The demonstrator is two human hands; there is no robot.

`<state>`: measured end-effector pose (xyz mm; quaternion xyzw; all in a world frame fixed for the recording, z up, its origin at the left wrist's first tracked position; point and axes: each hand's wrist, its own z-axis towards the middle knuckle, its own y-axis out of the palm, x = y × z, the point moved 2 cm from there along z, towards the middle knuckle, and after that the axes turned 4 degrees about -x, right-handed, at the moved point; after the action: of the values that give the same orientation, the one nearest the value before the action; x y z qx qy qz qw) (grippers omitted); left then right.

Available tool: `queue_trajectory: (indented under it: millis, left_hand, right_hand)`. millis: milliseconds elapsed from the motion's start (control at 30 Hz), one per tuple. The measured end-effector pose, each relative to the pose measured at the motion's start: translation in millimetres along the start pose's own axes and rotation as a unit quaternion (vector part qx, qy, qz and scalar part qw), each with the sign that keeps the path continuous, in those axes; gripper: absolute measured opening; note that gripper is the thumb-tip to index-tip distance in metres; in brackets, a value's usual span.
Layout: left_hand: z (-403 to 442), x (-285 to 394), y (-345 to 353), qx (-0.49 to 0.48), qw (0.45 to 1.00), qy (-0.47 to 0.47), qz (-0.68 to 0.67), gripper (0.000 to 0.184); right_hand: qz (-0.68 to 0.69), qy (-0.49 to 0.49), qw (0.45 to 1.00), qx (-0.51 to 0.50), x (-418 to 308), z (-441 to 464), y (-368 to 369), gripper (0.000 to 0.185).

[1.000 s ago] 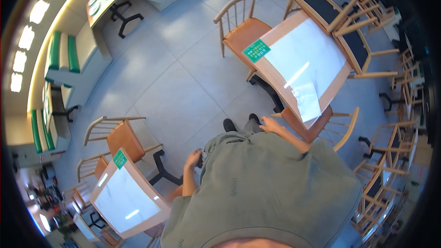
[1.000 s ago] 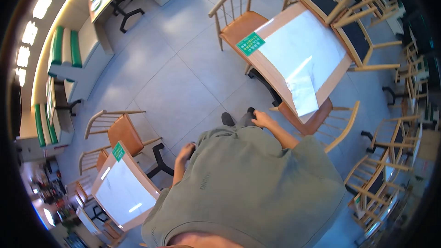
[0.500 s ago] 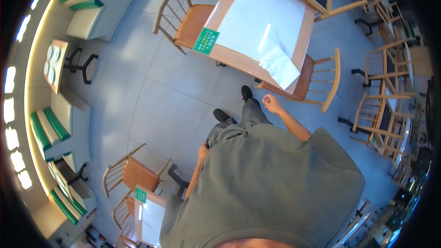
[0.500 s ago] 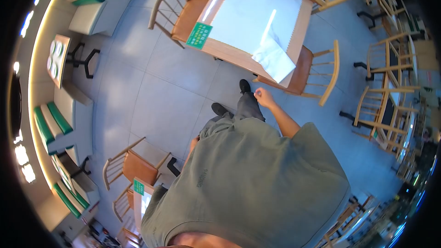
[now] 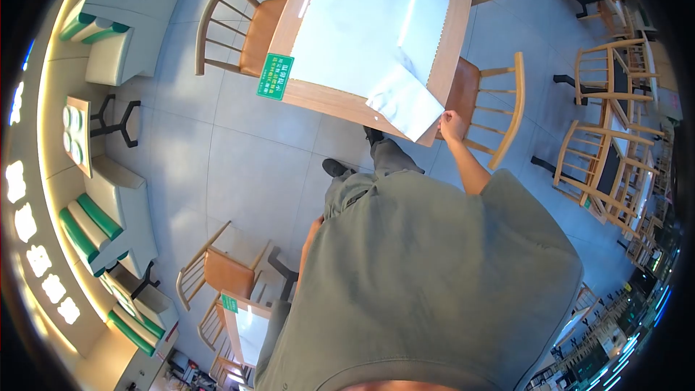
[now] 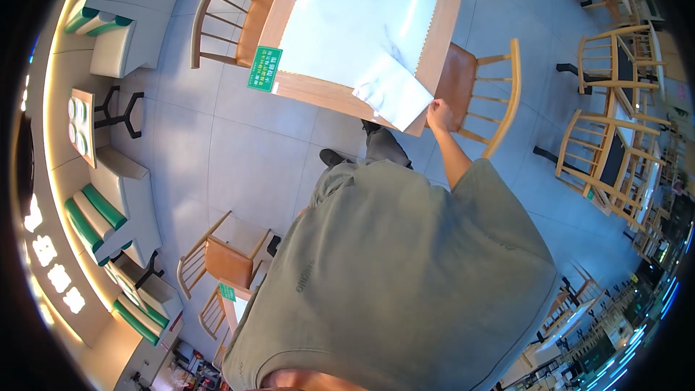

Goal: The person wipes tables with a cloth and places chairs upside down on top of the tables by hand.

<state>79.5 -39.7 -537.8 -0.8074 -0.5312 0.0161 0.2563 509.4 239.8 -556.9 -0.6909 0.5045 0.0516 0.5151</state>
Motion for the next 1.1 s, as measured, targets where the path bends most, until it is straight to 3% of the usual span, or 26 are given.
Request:
queue_trajectory:
  millis: [100, 167, 300, 367, 400, 467, 500, 800, 867, 900, 967, 1000, 1067, 1100]
  left_hand:
    - [4, 24, 6, 0.030, 0.999, -0.026, 0.027, 0.049]
    - [5, 34, 8, 0.052, 0.997, -0.044, 0.045, 0.050]
    - [5, 25, 13, 0.081, 0.991, -0.077, 0.079, 0.051]
    - [1, 29, 7, 0.054, 0.998, 0.035, 0.026, 0.050]
    - [-2, 30, 1, 0.056, 0.997, 0.036, 0.027, 0.050]
    - [-14, 34, -10, -0.015, 0.991, 0.091, -0.099, 0.052]
    - [-15, 37, -13, -0.013, 0.991, 0.090, -0.096, 0.052]
    - [-15, 54, 12, 0.096, 0.990, -0.106, 0.012, 0.044]
    - [-3, 48, 16, 0.125, 0.972, -0.148, 0.130, 0.043]
    - [0, 48, 19, 0.125, 0.973, -0.149, 0.125, 0.043]
    - [5, 43, 20, 0.179, 0.949, -0.246, 0.085, 0.040]
    - [4, 40, 21, 0.177, 0.950, -0.244, 0.082, 0.040]
    - [-8, 50, 18, 0.070, 0.981, -0.112, 0.139, 0.035]
    - [-8, 51, 20, 0.064, 0.982, -0.108, 0.142, 0.035]
  right_hand:
    - [0.005, 0.020, 0.999, -0.025, -7, 13, -7, 0.015]
    - [-0.043, -0.024, 0.998, -0.040, 5, 31, -1, 0.019]
    - [-0.123, -0.020, 0.992, -0.014, -18, 17, -10, 0.028]
    - [-0.114, -0.038, 0.993, 0.020, -3, 26, 1, 0.048]
    - [-0.111, -0.039, 0.993, 0.020, 3, 32, 4, 0.048]
    - [-0.029, -0.019, 0.996, -0.080, 15, 34, 13, 0.058]
    - [-0.013, -0.026, 0.997, -0.067, 16, 32, 15, 0.059]
    - [-0.047, -0.014, 0.996, -0.071, 23, 42, 23, 0.053]
    - [-0.056, -0.004, 0.995, -0.079, 12, 40, 17, 0.053]
    - [-0.065, 0.013, 0.994, -0.086, 12, 40, 15, 0.053]
    - [-0.071, 0.011, 0.994, -0.088, 11, 39, 14, 0.053]
    - [-0.073, 0.011, 0.993, -0.088, 9, 40, 13, 0.052]
    - [-0.067, 0.007, 0.995, -0.073, 14, 42, 18, 0.053]
    - [-0.060, 0.006, 0.996, -0.059, 18, 42, 19, 0.053]
